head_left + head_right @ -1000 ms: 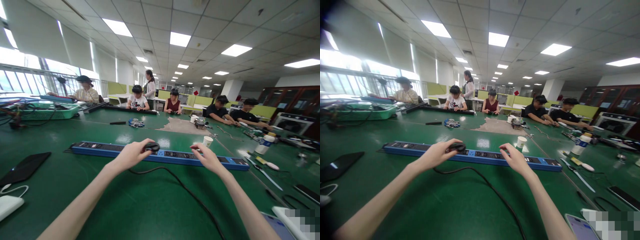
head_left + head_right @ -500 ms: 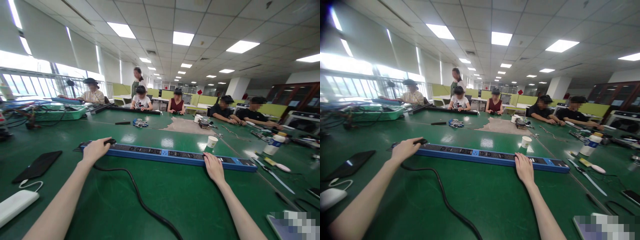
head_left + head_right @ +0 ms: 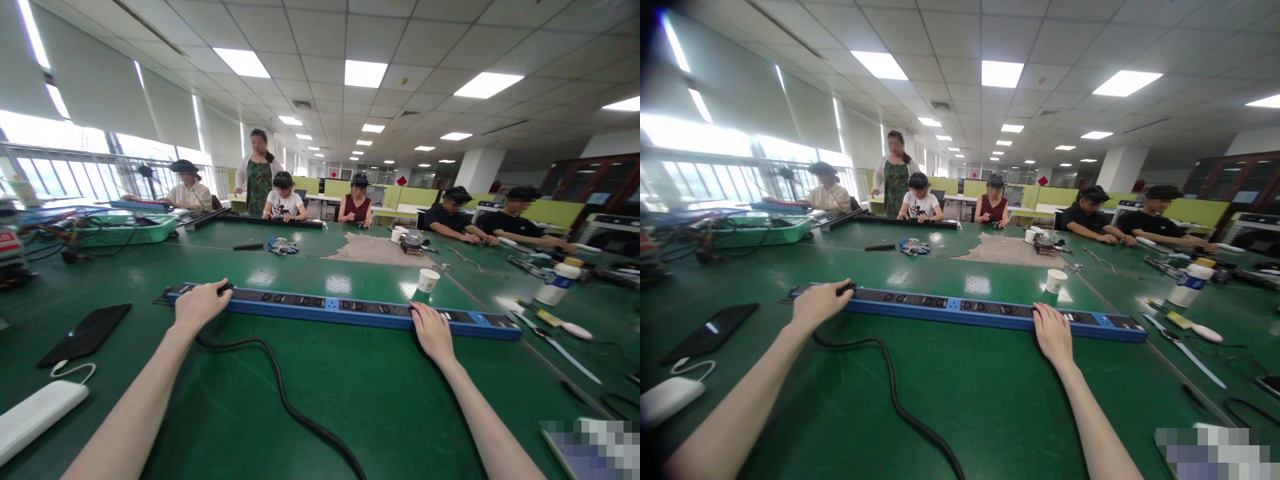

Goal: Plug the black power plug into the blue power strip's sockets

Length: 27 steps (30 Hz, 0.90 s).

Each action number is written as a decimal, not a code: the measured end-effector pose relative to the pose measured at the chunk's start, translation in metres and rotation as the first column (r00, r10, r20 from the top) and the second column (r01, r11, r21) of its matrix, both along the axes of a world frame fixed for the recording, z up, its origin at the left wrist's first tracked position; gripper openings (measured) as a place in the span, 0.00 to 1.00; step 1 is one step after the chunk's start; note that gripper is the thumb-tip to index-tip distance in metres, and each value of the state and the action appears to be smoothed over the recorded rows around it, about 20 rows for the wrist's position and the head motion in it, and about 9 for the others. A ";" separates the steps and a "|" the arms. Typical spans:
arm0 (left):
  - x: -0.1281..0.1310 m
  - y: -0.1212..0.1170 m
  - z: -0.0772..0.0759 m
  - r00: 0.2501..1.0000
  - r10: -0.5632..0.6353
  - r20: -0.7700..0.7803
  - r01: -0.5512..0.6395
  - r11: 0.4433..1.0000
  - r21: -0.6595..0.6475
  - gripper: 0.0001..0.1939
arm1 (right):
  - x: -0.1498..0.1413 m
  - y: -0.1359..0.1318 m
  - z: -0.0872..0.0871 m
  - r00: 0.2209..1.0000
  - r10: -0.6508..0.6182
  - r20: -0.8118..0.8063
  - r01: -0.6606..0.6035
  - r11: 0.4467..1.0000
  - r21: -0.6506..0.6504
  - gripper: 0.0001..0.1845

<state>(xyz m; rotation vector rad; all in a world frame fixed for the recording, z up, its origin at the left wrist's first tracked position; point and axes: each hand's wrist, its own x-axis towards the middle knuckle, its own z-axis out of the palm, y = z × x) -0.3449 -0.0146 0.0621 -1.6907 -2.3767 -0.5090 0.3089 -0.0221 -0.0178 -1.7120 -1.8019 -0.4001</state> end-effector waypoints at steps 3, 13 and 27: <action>-0.008 0.006 0.000 0.999 -0.031 0.033 0.031 0.999 -0.009 0.33 | -0.001 -0.001 0.000 1.000 -0.005 -0.001 0.005 1.000 0.005 0.28; -0.014 0.014 0.005 0.996 0.020 0.092 -0.016 0.999 -0.043 0.31 | -0.005 0.000 0.000 1.000 -0.028 0.013 0.028 1.000 0.001 0.28; -0.005 0.014 0.019 1.000 0.006 -0.009 -0.005 0.999 0.044 0.28 | -0.005 0.001 0.000 1.000 -0.020 0.008 0.019 0.999 0.028 0.28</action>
